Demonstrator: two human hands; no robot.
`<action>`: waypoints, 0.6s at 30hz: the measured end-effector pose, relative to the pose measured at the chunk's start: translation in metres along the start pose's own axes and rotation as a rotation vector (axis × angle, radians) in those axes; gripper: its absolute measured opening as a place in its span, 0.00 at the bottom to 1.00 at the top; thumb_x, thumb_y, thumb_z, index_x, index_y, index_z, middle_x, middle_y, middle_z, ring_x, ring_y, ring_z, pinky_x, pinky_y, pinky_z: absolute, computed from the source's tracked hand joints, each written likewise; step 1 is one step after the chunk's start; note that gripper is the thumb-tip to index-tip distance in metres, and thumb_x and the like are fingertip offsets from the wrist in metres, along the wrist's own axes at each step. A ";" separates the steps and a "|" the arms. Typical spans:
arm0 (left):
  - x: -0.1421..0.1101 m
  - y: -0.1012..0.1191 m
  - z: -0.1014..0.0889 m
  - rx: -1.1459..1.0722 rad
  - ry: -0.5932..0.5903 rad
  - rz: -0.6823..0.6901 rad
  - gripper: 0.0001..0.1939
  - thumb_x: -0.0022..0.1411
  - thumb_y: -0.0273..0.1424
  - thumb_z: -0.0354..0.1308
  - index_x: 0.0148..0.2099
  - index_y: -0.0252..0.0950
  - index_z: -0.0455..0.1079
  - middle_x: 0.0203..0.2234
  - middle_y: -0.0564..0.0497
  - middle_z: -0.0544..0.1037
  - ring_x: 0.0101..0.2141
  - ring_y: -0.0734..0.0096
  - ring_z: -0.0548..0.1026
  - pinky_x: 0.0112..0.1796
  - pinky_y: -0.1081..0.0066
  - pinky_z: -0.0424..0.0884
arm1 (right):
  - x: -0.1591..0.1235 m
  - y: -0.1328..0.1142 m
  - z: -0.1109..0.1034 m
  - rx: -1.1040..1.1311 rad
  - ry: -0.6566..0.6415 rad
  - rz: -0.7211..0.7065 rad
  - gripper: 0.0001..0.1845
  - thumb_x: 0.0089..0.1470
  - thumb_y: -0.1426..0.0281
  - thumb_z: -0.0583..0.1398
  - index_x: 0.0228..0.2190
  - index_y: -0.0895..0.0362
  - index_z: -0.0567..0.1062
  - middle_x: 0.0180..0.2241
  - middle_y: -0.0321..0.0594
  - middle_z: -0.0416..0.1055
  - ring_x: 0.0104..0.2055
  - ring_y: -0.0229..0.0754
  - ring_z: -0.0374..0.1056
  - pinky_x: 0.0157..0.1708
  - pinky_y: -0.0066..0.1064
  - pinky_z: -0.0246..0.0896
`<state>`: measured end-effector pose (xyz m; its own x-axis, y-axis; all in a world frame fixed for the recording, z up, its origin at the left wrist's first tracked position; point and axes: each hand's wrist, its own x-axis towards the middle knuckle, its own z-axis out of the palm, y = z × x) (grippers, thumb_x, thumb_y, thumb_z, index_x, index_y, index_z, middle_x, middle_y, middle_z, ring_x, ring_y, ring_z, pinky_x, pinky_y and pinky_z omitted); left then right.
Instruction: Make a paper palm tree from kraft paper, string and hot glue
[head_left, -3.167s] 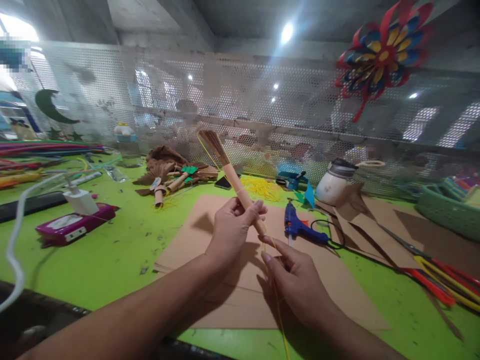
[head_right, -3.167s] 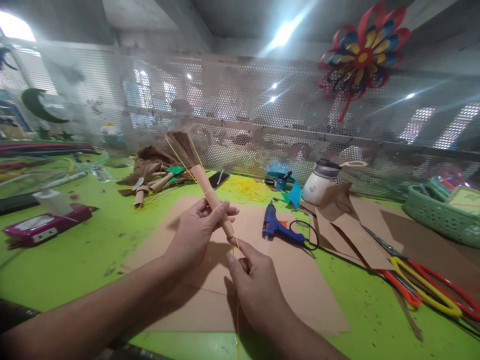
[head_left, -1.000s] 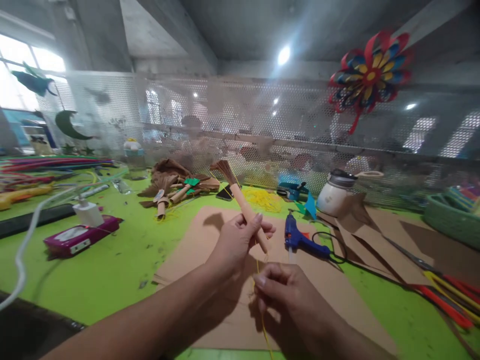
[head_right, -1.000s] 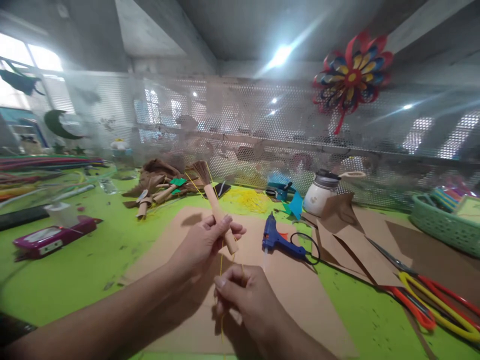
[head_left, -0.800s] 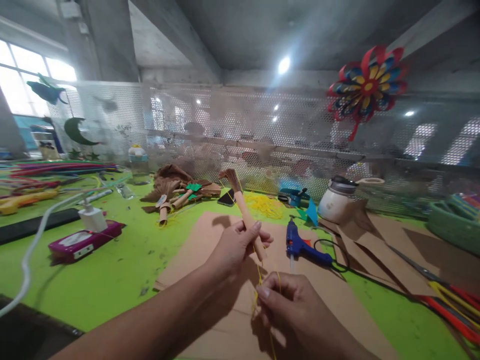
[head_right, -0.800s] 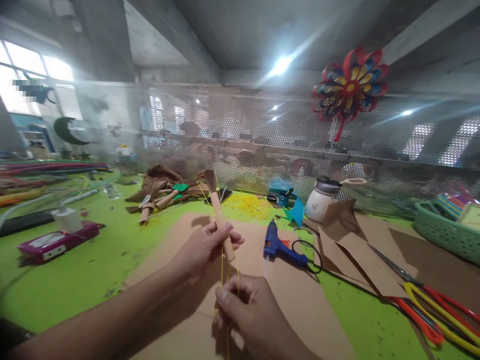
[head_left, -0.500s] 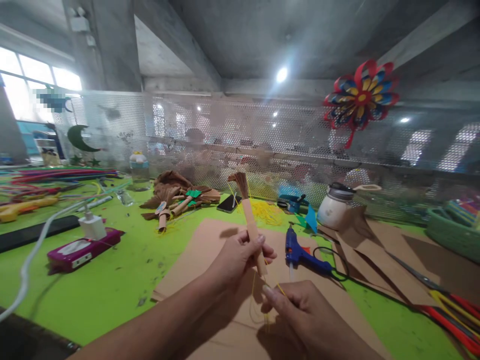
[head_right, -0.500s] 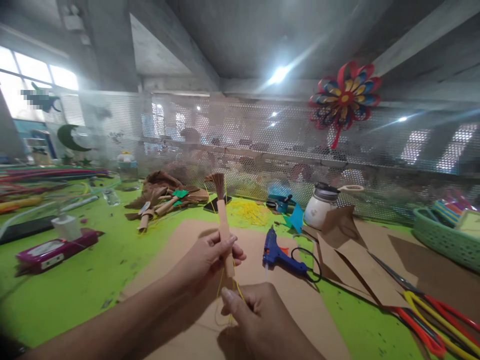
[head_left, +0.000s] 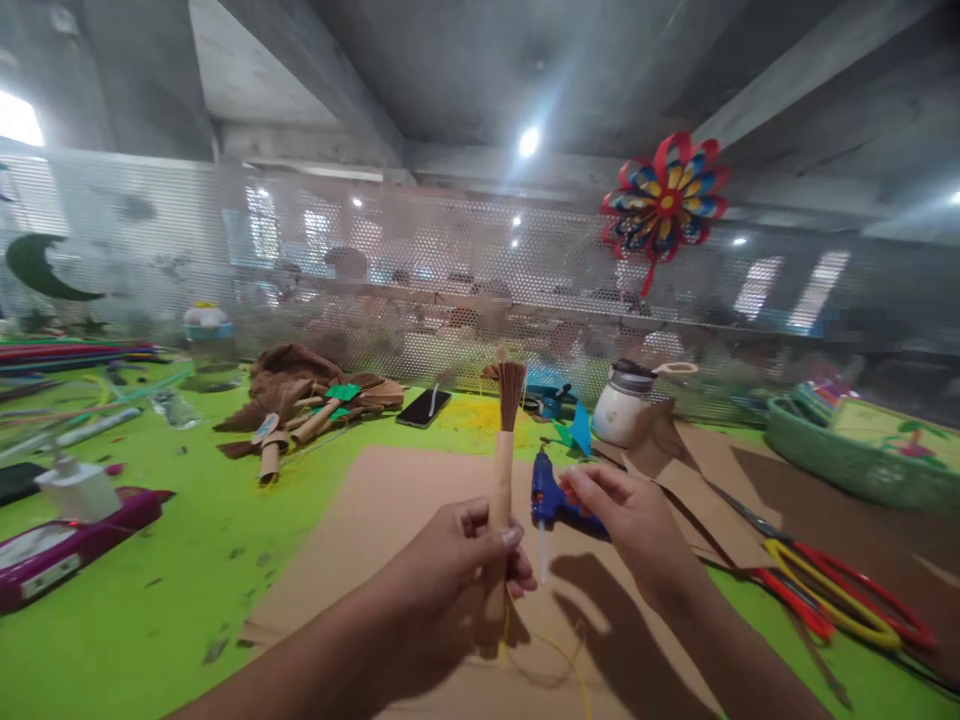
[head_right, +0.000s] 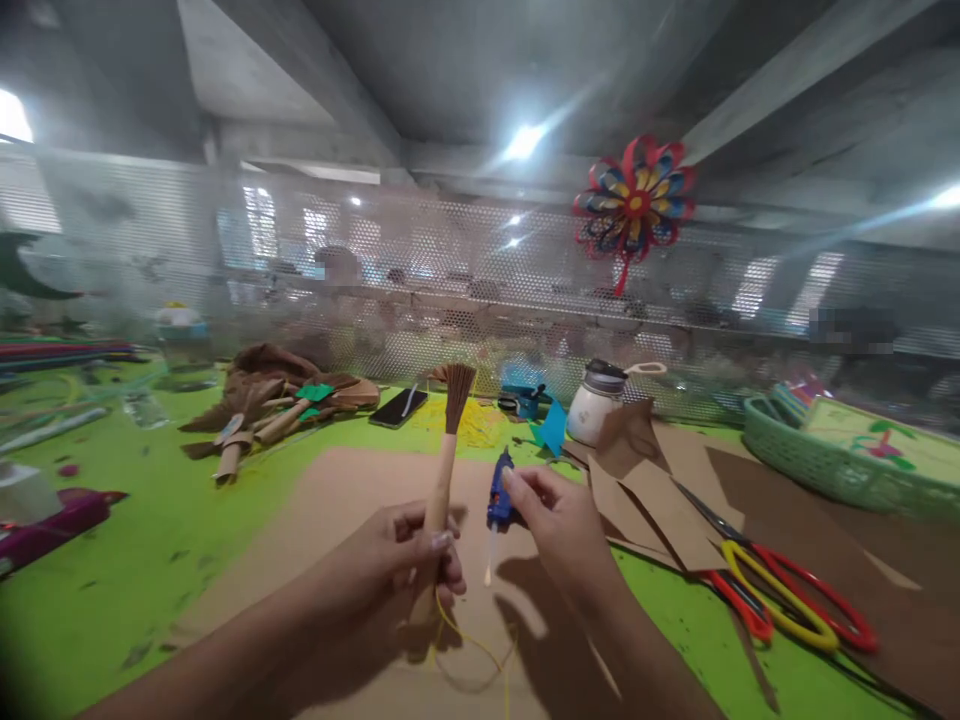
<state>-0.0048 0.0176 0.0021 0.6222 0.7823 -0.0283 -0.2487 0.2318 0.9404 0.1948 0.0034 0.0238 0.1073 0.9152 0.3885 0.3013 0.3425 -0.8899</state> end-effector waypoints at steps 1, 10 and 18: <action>-0.001 -0.001 0.003 0.008 -0.004 -0.019 0.14 0.53 0.35 0.64 0.36 0.32 0.65 0.25 0.45 0.76 0.25 0.71 0.73 0.29 0.69 0.69 | 0.001 -0.001 0.002 0.037 0.003 0.017 0.19 0.51 0.53 0.61 0.30 0.58 0.77 0.27 0.41 0.74 0.30 0.42 0.68 0.31 0.32 0.63; -0.004 -0.021 0.016 0.093 0.040 -0.082 0.09 0.47 0.29 0.63 0.32 0.32 0.67 0.19 0.51 0.72 0.20 0.73 0.69 0.24 0.71 0.67 | 0.017 -0.024 0.012 -0.184 0.233 -0.081 0.20 0.48 0.56 0.63 0.35 0.60 0.71 0.29 0.41 0.69 0.30 0.42 0.65 0.30 0.34 0.62; 0.007 -0.030 0.009 0.322 0.128 0.068 0.06 0.48 0.28 0.59 0.28 0.34 0.63 0.16 0.56 0.67 0.18 0.76 0.65 0.21 0.74 0.61 | 0.023 -0.047 0.016 -0.613 0.381 -0.618 0.03 0.53 0.74 0.59 0.32 0.58 0.69 0.31 0.39 0.63 0.33 0.41 0.61 0.33 0.34 0.60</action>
<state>0.0141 0.0108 -0.0230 0.5091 0.8606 0.0155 -0.0273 -0.0018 0.9996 0.1681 0.0113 0.0708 0.0317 0.4417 0.8966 0.8414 0.4724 -0.2625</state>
